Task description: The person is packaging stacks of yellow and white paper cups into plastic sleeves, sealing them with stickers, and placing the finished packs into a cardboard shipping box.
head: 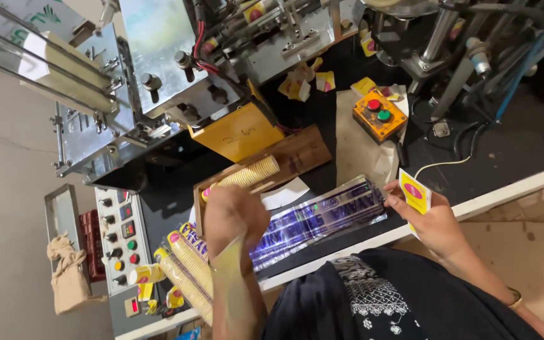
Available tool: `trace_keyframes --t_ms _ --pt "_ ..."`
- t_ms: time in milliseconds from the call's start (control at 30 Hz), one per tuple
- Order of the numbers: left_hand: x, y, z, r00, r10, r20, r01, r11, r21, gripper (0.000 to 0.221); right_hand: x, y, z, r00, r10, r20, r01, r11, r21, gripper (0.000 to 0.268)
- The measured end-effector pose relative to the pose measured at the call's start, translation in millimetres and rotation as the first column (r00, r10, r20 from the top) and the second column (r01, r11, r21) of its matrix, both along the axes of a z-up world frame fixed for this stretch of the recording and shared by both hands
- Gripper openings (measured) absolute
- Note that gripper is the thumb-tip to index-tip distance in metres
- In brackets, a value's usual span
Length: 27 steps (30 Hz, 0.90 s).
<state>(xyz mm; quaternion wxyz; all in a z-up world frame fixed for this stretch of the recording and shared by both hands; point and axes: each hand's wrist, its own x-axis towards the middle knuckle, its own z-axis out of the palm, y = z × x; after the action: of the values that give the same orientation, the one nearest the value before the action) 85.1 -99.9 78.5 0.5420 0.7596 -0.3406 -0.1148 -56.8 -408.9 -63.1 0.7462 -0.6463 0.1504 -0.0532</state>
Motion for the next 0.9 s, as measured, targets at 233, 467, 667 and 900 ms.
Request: trace_keyframes --t_ms 233,467,667,900 --pt "11.9 -8.1 -41.7 0.804 0.474 0.360 -0.594 0.671 0.444 0.025 20.0 -31.8 -12.4 0.995 0.081 -0.052 -0.080 0.997 0.012 0.025" --pt "1.2 127.4 -53.1 0.514 0.857 -0.040 -0.809 0.499 0.309 0.014 41.6 -29.4 1.7 0.983 0.098 -0.154 -0.090 0.994 0.063 0.022" --pt "18.1 235.6 -99.2 0.370 0.856 -0.361 -0.925 0.374 -0.063 0.018 48.9 0.5 1.4 0.984 0.161 -0.079 -0.144 0.971 0.189 0.019" --pt "75.1 334.7 -251.2 0.349 0.635 -0.690 -0.937 0.241 -0.252 0.019 42.9 54.4 5.9 0.983 0.173 -0.060 -0.162 0.976 0.146 0.018"
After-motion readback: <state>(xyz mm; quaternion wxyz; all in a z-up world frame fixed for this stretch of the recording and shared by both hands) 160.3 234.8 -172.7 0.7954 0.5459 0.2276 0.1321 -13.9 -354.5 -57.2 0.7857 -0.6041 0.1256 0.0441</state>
